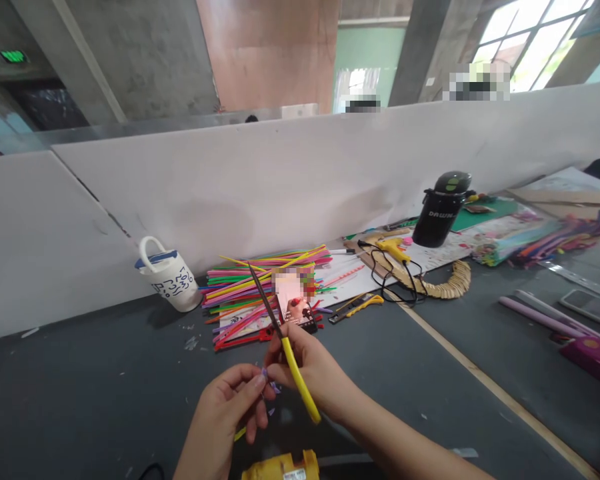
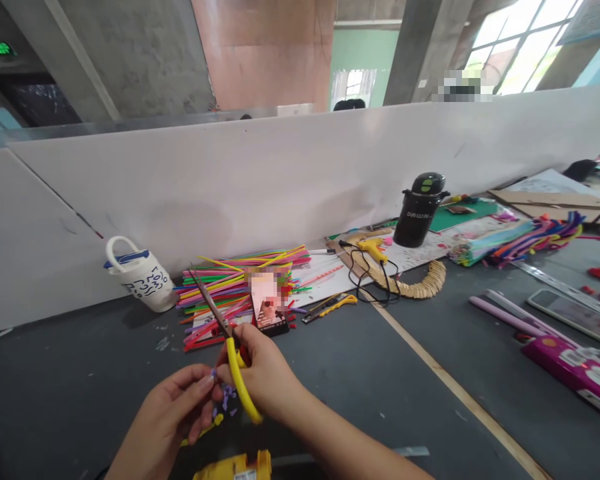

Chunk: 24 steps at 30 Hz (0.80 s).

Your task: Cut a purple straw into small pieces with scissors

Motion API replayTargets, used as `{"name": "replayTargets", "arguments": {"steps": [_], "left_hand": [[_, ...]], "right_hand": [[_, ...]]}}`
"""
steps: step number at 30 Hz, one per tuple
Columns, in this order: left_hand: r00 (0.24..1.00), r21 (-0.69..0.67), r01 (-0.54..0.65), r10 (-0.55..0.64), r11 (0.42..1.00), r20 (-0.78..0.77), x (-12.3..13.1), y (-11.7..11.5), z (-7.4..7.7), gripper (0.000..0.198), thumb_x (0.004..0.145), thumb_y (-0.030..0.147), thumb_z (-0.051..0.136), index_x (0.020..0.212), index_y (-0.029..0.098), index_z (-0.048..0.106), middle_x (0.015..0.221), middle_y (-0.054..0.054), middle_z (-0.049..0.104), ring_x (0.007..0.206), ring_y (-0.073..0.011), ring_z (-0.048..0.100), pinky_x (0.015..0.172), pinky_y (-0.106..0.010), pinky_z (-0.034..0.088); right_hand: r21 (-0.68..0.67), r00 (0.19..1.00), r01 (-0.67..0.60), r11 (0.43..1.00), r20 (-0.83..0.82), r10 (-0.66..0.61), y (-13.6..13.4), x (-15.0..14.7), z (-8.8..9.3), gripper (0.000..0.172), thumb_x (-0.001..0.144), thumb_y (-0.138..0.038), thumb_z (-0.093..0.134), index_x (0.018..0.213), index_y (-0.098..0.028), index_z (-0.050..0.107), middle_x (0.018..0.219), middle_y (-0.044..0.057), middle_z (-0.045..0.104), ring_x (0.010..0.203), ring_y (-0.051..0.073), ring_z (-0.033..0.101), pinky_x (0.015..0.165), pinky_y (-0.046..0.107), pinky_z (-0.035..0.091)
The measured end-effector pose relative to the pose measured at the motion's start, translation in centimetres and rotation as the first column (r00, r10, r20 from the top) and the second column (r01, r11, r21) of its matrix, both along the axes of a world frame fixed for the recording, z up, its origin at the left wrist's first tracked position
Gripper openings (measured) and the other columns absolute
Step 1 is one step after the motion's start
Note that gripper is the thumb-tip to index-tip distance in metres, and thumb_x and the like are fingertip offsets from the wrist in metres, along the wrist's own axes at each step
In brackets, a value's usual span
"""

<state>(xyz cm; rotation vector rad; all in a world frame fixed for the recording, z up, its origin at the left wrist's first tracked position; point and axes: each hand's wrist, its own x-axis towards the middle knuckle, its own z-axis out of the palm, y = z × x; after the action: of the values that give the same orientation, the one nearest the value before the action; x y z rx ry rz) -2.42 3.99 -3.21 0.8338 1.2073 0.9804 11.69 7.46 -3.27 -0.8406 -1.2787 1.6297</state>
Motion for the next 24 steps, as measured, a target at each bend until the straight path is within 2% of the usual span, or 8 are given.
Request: {"name": "replayTargets", "arguments": {"steps": [8, 11, 17, 24], "left_hand": [[0.999, -0.055, 0.05, -0.049, 0.997, 0.021, 0.0, 0.4, -0.6, 0.024, 0.066, 0.035, 0.07, 0.064, 0.012, 0.063, 0.052, 0.0, 0.06, 0.036, -0.0044, 0.045, 0.032, -0.013, 0.03], [0.998, -0.048, 0.049, -0.051, 0.998, -0.031, 0.0, 0.3, -0.8, 0.023, 0.065, 0.034, 0.07, 0.065, 0.012, 0.063, 0.055, -0.002, 0.063, 0.037, -0.0052, 0.047, 0.032, -0.014, 0.03], [0.979, -0.004, -0.006, 0.005, 1.0, -0.203, -0.1, 0.5, -1.2, 0.023, 0.057, 0.032, 0.072, 0.07, 0.013, 0.067, 0.049, 0.0, 0.061, 0.04, -0.011, 0.053, 0.033, -0.017, 0.035], [0.964, 0.069, -0.068, 0.084, 0.995, -0.253, 0.9, 0.3, -1.3, 0.011, 0.055, 0.025, 0.068, 0.058, 0.016, 0.063, 0.037, 0.005, 0.052, 0.033, -0.0084, 0.044, 0.031, -0.016, 0.029]], "right_hand": [[0.031, 0.999, -0.01, 0.999, 0.044, 0.009, -0.2, 0.2, -0.9, 0.022, 0.063, -0.019, 0.061, 0.077, -0.021, 0.044, 0.067, -0.005, 0.053, 0.057, 0.011, 0.05, 0.053, 0.022, 0.04], [0.062, 0.996, 0.013, 0.998, 0.09, -0.019, -0.2, 0.2, -1.2, 0.02, 0.063, -0.016, 0.057, 0.076, -0.021, 0.044, 0.066, -0.005, 0.052, 0.058, 0.011, 0.049, 0.053, 0.021, 0.039], [0.156, 0.972, 0.054, 0.986, 0.216, -0.088, -0.4, 0.1, -1.3, 0.022, 0.06, -0.008, 0.056, 0.076, -0.02, 0.047, 0.067, -0.006, 0.049, 0.06, 0.011, 0.044, 0.054, 0.02, 0.035], [0.233, 0.943, 0.048, 0.971, 0.31, -0.121, -0.7, 0.0, -1.0, 0.025, 0.057, -0.004, 0.057, 0.072, -0.021, 0.046, 0.066, -0.007, 0.047, 0.057, 0.009, 0.041, 0.051, 0.018, 0.032]]}}
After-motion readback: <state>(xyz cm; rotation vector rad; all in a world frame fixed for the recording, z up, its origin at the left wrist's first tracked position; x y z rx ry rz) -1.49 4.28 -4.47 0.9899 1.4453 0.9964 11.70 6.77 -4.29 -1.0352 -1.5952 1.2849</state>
